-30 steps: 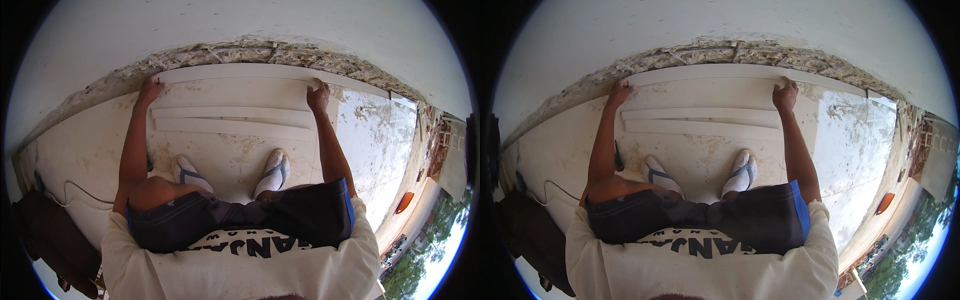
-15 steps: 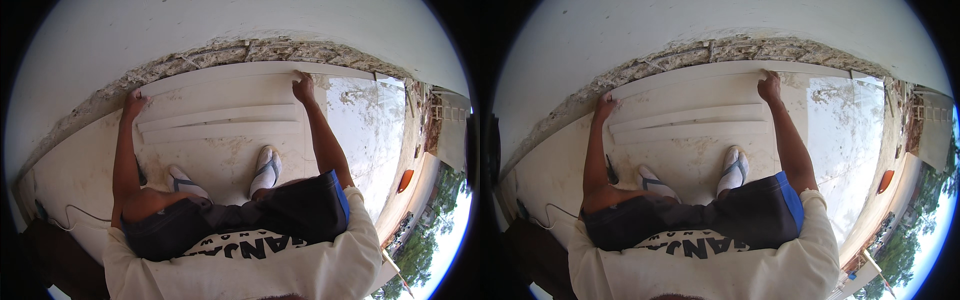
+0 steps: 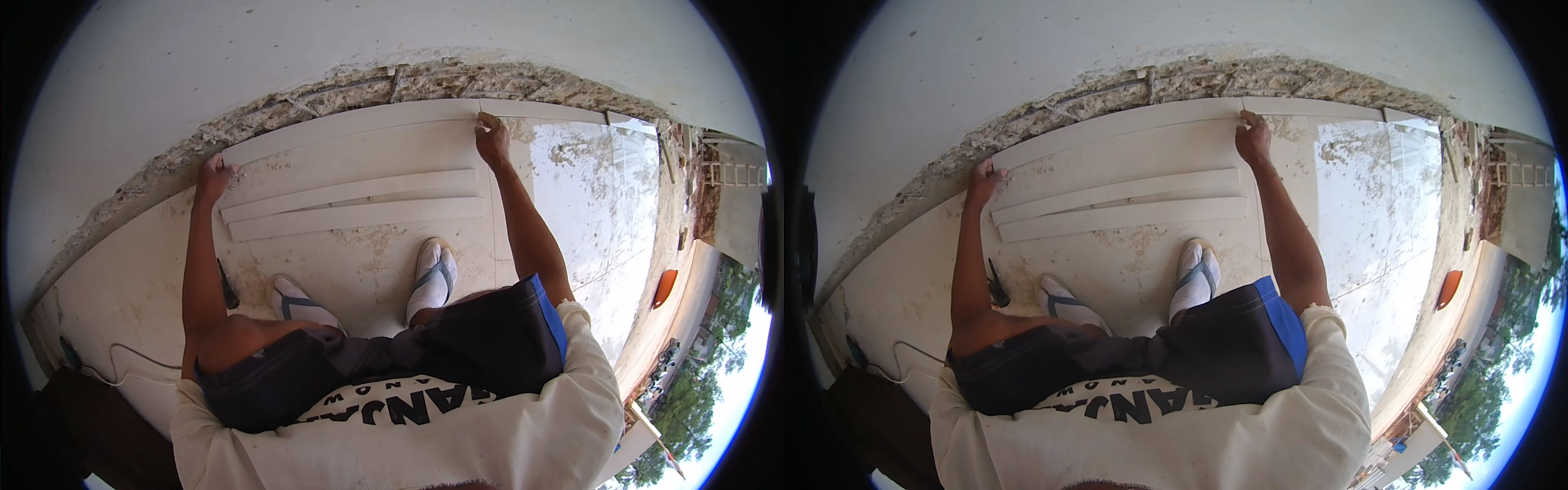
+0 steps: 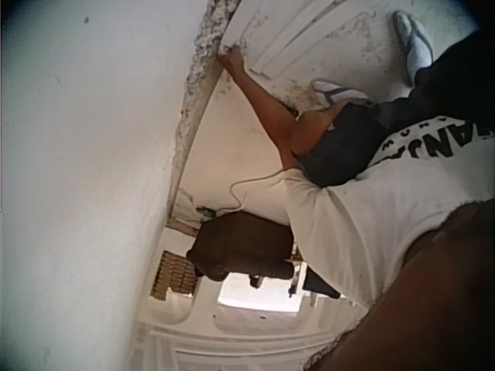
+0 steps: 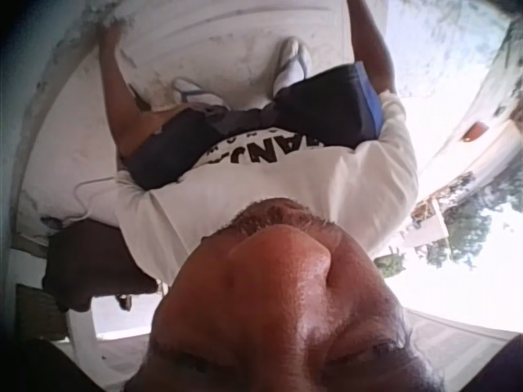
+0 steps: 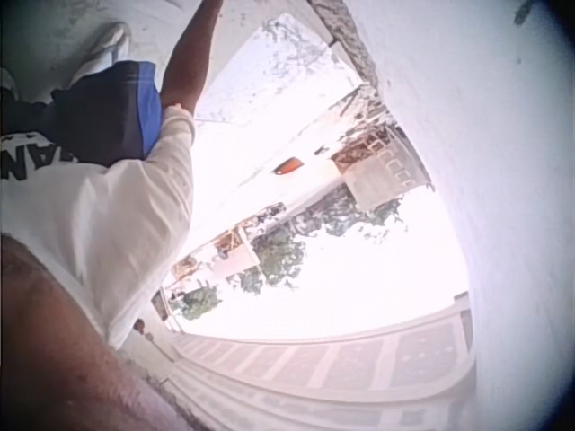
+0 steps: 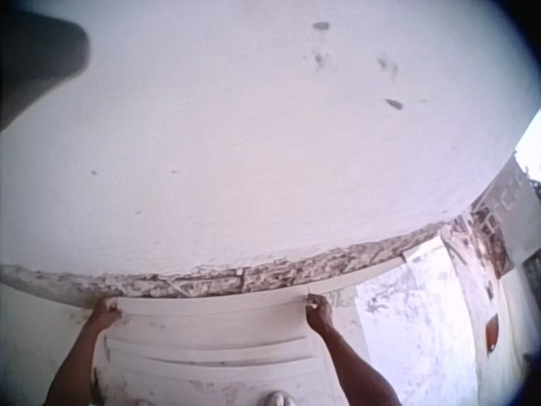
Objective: The person holds and aligns white plastic trim pieces against a rough masonry wall on a tiled floor.
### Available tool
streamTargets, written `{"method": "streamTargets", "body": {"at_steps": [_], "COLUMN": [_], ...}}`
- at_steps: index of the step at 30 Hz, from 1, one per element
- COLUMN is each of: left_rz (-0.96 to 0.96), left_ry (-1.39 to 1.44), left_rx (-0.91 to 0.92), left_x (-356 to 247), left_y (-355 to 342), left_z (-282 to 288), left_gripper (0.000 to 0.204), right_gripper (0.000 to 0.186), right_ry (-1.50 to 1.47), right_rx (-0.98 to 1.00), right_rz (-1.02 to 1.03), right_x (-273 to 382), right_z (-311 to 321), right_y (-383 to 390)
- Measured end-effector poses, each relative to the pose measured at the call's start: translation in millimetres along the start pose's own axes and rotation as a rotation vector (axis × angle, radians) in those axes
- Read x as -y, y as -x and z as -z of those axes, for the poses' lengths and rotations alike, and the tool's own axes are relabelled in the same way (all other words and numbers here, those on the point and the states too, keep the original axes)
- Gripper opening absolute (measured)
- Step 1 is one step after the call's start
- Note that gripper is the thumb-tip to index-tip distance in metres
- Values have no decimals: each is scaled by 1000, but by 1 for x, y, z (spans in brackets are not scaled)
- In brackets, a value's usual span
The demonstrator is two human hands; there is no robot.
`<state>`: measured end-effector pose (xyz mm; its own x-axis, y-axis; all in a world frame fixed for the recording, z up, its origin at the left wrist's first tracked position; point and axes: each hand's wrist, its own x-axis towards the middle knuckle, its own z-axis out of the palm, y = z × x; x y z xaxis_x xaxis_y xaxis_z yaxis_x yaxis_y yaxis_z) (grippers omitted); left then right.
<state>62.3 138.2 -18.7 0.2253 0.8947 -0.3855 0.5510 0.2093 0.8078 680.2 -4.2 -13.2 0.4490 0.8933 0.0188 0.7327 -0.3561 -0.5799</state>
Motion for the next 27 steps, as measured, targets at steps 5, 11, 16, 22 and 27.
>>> {"method": "streamTargets", "body": {"at_steps": [5, 11, 16, 22, 27], "left_rz": [-1, -19, 77, 57, 117], "left_ry": [45, -47, -264, -453, -515], "left_rx": [18, -59, -155, -255, -171], "left_x": [10, 1, -15, 15, 30], "left_y": [-3, 8, 51, 75, 77], "left_z": [3, 0, 9, 19, 29], "left_gripper": [26, 28, 36, 41, 46], "right_gripper": [38, 49, 51, 46, 39], "right_ry": [15, -53, -112, -76, -62], "right_rx": [15, 53, 91, 150, 181], "right_rz": [-15, -179, -146, -72, -56], "right_x": [-2, 9, 21, 19, 25], "right_z": [-5, 5, 3, -1, -2], "right_y": [-2, -3, 23, 56, 70]}}
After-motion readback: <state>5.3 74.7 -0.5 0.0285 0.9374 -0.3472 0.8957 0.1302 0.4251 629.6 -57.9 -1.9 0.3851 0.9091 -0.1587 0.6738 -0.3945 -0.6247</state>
